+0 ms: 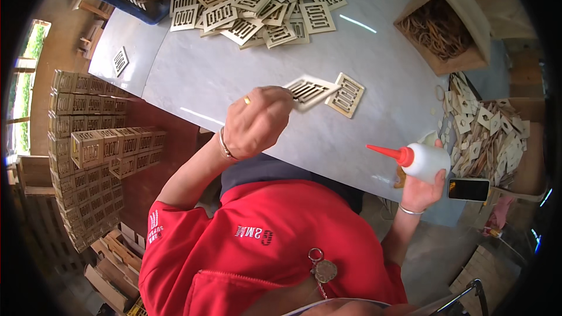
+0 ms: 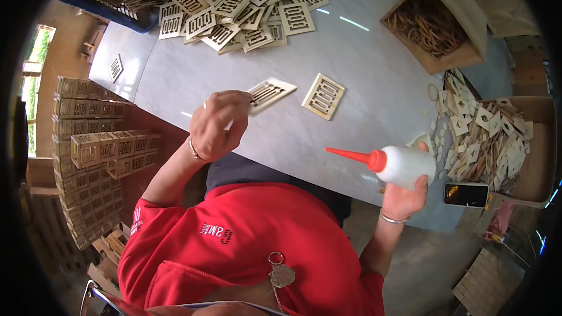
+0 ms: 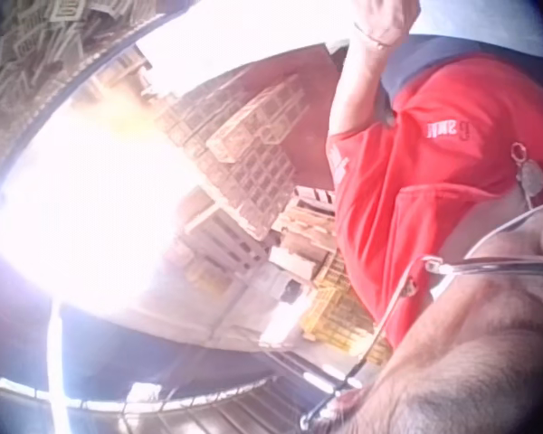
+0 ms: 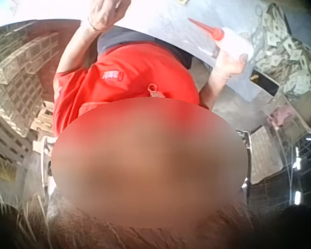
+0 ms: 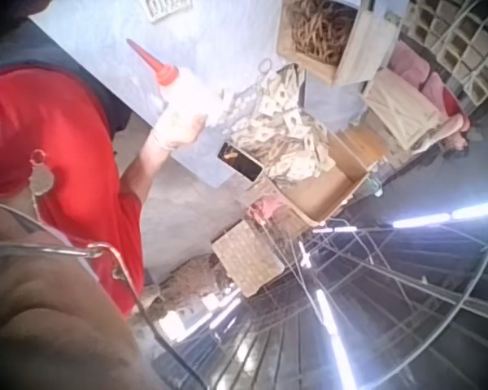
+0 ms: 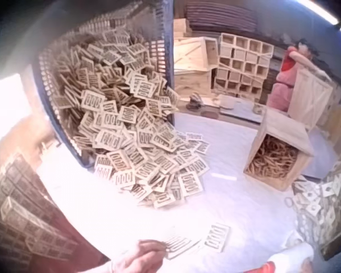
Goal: Assembling and gluing small laser-cut wooden boxes.
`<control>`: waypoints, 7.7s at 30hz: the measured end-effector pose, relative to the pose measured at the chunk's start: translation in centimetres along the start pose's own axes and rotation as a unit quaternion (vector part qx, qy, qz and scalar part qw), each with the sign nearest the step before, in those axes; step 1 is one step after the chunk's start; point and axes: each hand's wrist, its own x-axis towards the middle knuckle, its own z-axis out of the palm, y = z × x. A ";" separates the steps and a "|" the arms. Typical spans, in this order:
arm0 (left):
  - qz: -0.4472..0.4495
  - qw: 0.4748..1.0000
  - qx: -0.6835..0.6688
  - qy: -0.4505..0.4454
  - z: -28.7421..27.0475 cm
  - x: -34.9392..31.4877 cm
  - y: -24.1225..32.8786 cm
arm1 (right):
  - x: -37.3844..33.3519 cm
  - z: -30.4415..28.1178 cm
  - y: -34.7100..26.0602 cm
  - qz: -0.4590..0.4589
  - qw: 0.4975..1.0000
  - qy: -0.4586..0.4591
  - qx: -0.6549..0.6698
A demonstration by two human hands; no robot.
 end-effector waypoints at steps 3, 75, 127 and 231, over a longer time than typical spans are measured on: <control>-0.287 0.936 -0.204 -0.026 0.9 0.1 1.6 | 0.4 1.3 -0.3 -0.035 0.998 0.011 -0.051; -0.571 0.583 -0.571 -0.088 3.4 1.3 3.5 | 2.0 0.2 -1.9 -0.058 0.986 0.008 -0.155; -0.385 0.794 0.218 -0.418 14.1 14.7 -12.9 | 2.7 -4.0 0.7 -0.002 0.998 0.067 -0.012; -0.556 0.593 -0.563 -0.150 2.5 1.2 5.0 | 0.7 0.9 -2.6 -0.112 0.963 0.014 -0.243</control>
